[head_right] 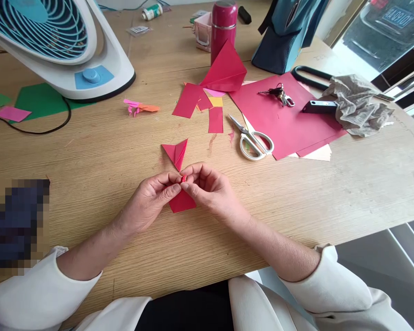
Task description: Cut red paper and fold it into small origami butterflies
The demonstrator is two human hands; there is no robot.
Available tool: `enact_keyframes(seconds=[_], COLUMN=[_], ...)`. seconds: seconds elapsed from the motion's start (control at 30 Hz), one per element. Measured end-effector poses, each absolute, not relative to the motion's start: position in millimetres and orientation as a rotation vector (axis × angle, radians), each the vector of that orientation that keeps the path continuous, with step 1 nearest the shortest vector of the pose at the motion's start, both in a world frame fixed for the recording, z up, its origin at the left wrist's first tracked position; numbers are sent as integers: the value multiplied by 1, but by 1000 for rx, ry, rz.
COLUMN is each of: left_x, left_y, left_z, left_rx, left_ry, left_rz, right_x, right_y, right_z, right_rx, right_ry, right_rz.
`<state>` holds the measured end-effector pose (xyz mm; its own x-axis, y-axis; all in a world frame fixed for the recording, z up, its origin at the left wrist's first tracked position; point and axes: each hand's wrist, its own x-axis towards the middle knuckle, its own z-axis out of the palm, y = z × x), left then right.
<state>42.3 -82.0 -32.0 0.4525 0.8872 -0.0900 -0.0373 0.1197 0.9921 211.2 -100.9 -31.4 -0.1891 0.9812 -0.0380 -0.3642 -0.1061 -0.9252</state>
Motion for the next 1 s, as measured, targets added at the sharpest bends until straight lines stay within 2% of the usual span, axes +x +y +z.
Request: enact_keyframes(seconds=[0.23,0.4,1.0], left_x=[40,40,38], left_y=[-85,-88,-82], left_z=[-27,-23,-24], left_rx=[1618,1827,1632], left_ry=[1097,1083,945], left_rz=[993,1058,943], right_x=[211,210,214], right_y=[-103,-104,-106], right_z=[-32,-34,-33], right_rx=[-929,-956,-905], right_ry=[-1055,-1100,-1236], right_rz=[1465,1406,1365])
